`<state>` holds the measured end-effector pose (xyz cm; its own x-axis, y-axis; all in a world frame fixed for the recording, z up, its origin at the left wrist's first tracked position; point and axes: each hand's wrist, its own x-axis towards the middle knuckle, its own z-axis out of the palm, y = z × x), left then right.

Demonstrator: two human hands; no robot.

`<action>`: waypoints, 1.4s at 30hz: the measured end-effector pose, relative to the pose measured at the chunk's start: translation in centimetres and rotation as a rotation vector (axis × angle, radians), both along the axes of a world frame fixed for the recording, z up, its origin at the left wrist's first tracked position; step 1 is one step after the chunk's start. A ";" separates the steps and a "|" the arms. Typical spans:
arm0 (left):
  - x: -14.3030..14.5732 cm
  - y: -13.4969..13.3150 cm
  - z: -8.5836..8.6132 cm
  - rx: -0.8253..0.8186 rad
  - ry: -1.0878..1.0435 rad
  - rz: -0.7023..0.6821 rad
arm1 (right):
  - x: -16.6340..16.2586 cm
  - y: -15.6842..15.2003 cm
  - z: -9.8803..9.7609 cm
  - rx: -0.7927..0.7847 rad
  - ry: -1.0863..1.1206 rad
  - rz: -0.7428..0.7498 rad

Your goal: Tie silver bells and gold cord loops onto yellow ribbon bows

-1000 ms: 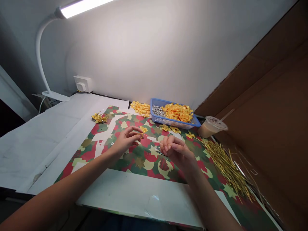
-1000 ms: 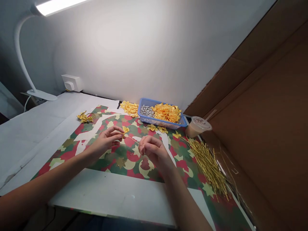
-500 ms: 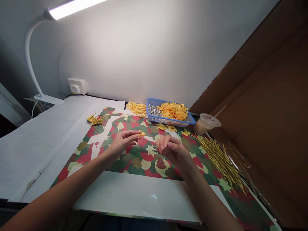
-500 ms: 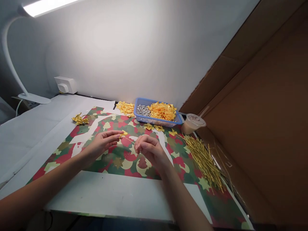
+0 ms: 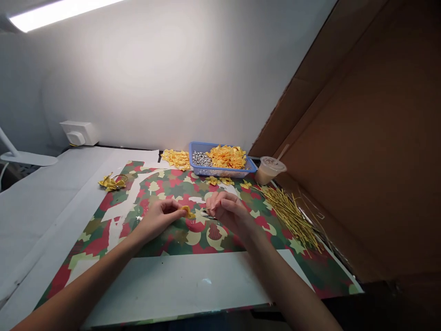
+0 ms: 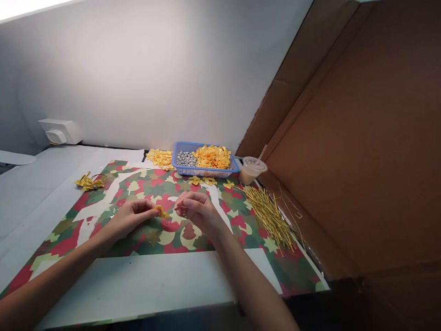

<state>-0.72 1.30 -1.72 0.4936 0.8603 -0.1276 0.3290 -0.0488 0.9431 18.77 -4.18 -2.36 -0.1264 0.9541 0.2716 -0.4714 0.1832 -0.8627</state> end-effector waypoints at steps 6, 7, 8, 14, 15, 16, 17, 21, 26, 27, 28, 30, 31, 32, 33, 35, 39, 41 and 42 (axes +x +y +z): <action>-0.1 -0.1 0.0 0.161 0.152 -0.095 | -0.1 0.2 0.5 -0.021 0.045 -0.066; -0.1 -0.1 0.0 0.165 0.158 -0.098 | -0.1 0.2 0.5 -0.024 0.045 -0.077; -0.1 -0.1 0.0 0.172 0.164 -0.092 | -0.1 0.2 0.6 -0.027 0.044 -0.087; -0.1 0.4 -0.4 0.228 0.231 0.051 | 0.1 0.3 0.6 0.029 0.036 -0.097; -0.1 0.5 -0.5 0.236 0.250 0.076 | 0.2 0.2 0.7 0.050 -0.001 -0.085; -0.2 0.7 -0.6 0.244 0.267 0.098 | 0.1 0.0 0.8 0.071 -0.057 -0.063; -0.3 0.8 -0.6 0.255 0.281 0.120 | 0.0 -0.1 1.0 0.092 -0.133 -0.028; -0.6 1.5 -0.6 0.323 0.344 0.186 | -1.0 -0.9 1.1 0.182 -0.502 0.179; -0.9 2.2 -0.7 0.381 0.410 0.205 | -2.5 -0.7 -0.7 0.268 -0.709 0.394; -1.0 2.4 -0.7 0.392 0.419 0.202 | -2.6 -0.6 -1.0 0.267 -0.717 0.430; -1.1 2.5 -0.7 0.405 0.426 0.199 | -2.7 -0.5 -1.2 0.268 -0.720 0.469; -1.3 2.8 -0.7 0.435 0.438 0.195 | -2.9 -0.6 -1.2 0.271 -0.715 0.538; -1.4 2.9 -0.8 0.450 0.444 0.195 | -2.8 -0.7 -1.1 0.274 -0.718 0.568; -1.5 3.0 -0.8 0.464 0.450 0.195 | -2.6 -0.8 -0.8 0.276 -0.729 0.579; -1.6 3.2 -0.8 0.476 0.456 0.196 | -2.3 -0.9 -0.6 0.279 -0.746 0.560; -1.8 3.4 -0.9 0.495 0.465 0.193 | -0.8 -0.7 -0.1 0.260 -0.758 0.303; -1.9 3.7 -1.1 0.516 0.468 0.174 | 5.6 0.8 0.3 0.099 -0.557 -0.823; -1.9 3.8 -1.1 0.522 0.470 0.169 | 9.5 1.9 0.1 0.004 -0.498 -1.173; -1.8 3.9 -1.1 0.524 0.472 0.169 | 11.2 2.4 -0.1 -0.049 -0.488 -1.301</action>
<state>-2.55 5.18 -2.86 0.3428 0.9264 0.1557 0.7382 -0.3682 0.5653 29.96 -1.75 -2.49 0.7785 0.4658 0.4207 0.3599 0.2179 -0.9072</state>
